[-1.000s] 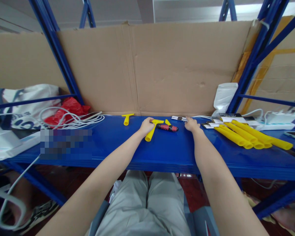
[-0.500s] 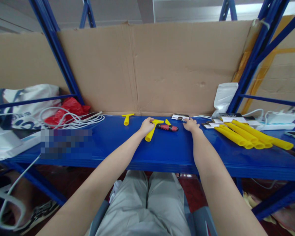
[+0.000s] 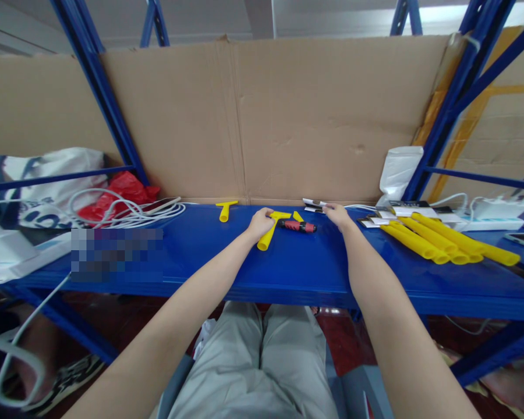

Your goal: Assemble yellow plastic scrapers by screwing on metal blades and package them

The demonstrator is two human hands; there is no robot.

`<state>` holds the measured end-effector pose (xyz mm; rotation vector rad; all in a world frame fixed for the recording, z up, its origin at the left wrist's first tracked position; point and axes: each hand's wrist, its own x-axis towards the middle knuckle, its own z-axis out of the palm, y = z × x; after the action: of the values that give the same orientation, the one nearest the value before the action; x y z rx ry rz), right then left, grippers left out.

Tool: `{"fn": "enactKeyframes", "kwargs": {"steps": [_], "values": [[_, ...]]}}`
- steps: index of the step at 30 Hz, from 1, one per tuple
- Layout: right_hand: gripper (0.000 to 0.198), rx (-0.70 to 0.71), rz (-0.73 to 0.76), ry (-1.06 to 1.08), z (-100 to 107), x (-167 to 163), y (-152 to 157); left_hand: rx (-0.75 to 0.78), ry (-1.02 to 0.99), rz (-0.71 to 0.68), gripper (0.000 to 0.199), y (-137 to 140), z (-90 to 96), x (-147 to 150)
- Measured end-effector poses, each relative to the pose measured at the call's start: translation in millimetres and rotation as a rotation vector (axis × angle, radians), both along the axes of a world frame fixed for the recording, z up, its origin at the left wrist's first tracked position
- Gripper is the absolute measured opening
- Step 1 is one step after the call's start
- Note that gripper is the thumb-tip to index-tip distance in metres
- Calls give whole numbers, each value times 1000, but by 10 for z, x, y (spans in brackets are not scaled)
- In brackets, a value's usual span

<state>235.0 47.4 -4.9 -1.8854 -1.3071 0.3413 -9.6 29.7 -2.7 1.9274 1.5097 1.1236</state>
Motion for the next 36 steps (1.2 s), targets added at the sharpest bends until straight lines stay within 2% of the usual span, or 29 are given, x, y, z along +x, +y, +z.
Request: {"fn": "enactKeyframes", "kwargs": {"steps": [5, 8, 13, 18, 22, 25, 28, 36], "values": [[34, 66, 130, 308, 71, -117, -51, 12, 12, -6, 43, 24, -16, 0], [26, 120, 184, 396, 80, -137, -52, 16, 9, -6, 42, 25, -17, 2], [4, 203, 117, 467, 61, -135, -55, 15, -13, 0, 45, 23, -25, 1], [10, 223, 79, 506, 107, -218, -94, 24, -21, 15, 43, 56, -49, -2], [19, 243, 153, 699, 178, -357, -154, 4, -40, 43, 37, 108, -71, 4], [22, 181, 289, 806, 207, -451, -224, -41, -35, 37, 32, 129, -69, 3], [25, 59, 414, 807, 211, -499, -292, -56, 7, 29, 27, 126, -59, -4], [25, -39, 501, 738, 228, -493, -349, 4, -5, 96, 25, 116, -66, -15]]}}
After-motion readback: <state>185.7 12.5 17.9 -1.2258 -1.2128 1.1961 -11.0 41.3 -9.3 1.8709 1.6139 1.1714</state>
